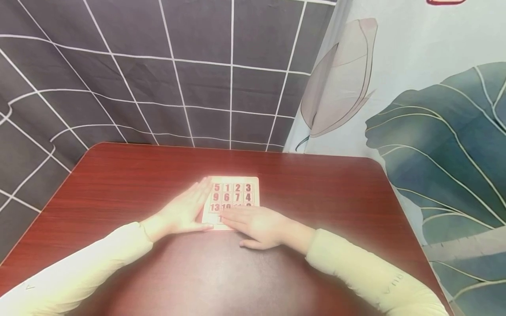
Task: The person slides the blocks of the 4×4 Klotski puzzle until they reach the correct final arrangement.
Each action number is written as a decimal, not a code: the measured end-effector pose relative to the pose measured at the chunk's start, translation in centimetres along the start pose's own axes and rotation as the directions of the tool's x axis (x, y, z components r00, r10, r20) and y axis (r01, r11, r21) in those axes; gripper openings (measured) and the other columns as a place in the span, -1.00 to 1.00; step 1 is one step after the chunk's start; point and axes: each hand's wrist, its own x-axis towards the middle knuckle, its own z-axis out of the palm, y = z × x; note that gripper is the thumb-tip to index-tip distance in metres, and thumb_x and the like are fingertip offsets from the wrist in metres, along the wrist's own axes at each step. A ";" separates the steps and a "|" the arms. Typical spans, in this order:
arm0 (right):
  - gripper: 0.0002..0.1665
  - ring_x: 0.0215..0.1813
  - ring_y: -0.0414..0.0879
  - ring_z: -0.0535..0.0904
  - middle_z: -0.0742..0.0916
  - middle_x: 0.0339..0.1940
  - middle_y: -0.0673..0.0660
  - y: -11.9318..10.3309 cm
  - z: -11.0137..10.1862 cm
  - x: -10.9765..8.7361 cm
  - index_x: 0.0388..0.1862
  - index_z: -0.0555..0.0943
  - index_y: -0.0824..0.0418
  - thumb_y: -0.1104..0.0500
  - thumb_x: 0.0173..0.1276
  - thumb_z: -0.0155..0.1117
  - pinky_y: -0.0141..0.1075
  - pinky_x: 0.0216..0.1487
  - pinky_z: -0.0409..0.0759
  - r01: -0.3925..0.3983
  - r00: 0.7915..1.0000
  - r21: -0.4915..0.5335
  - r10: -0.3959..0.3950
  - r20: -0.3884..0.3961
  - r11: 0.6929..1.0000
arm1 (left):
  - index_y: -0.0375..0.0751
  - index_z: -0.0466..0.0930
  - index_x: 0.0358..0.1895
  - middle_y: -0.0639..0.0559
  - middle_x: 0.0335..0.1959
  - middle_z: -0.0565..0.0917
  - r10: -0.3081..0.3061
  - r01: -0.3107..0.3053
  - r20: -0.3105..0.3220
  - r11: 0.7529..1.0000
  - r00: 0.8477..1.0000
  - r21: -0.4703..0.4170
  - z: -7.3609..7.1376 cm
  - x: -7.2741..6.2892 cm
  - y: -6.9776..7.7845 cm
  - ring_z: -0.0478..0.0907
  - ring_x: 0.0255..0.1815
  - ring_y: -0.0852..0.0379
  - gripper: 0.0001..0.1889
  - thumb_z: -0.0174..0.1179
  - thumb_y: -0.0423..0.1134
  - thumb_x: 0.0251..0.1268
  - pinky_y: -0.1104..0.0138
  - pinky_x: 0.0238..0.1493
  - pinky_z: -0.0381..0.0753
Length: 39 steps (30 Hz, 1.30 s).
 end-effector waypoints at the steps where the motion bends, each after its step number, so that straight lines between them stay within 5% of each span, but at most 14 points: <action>1: -0.19 0.62 0.02 0.46 0.54 0.60 0.19 0.0 0.0 -0.3 0.60 0.41 0.29 -0.09 0.52 0.29 -0.12 0.61 0.46 -0.005 1.000 -0.003 0.005 0.002 1.000 | -0.60 0.02 0.64 -0.48 0.71 0.04 -0.002 0.002 0.002 1.000 1.000 -0.001 0.0 0.0 0.0 0.01 0.76 -0.32 0.22 0.21 0.42 0.32 -0.03 0.75 0.15; 13: -0.16 0.60 0.05 0.48 0.57 0.57 0.20 0.8 0.0 0.4 0.58 0.43 0.30 -0.12 0.49 0.35 -0.09 0.61 0.47 0.004 0.998 0.017 -0.003 -0.070 1.000 | -0.59 0.01 0.64 -0.48 0.71 0.06 -0.010 0.010 0.003 1.000 1.000 0.001 0.1 -0.1 -0.3 0.03 0.76 -0.32 0.23 0.23 0.41 0.32 -0.04 0.75 0.17; 28: -0.21 0.66 -0.01 0.41 0.48 0.65 0.14 1.4 0.4 2.5 0.64 0.37 0.22 -0.15 0.61 0.19 -0.10 0.66 0.41 -0.084 0.996 0.060 0.082 0.037 0.995 | -0.59 0.01 0.64 -0.48 0.71 0.04 -0.004 0.004 0.019 1.000 1.000 -0.017 0.1 0.1 -0.2 0.01 0.76 -0.33 0.21 0.22 0.40 0.34 -0.07 0.75 0.16; 39: -0.26 0.62 -0.01 0.46 0.55 0.59 0.16 -0.5 0.5 1.9 0.60 0.42 0.25 -0.04 0.58 0.26 -0.13 0.64 0.43 -0.015 1.000 0.097 0.016 -0.005 0.995 | -0.58 -0.03 0.65 -0.49 0.72 0.00 -0.014 0.014 0.018 1.000 1.000 -0.015 0.4 0.1 -0.2 -0.01 0.77 -0.33 0.25 0.22 0.44 0.31 -0.06 0.75 0.14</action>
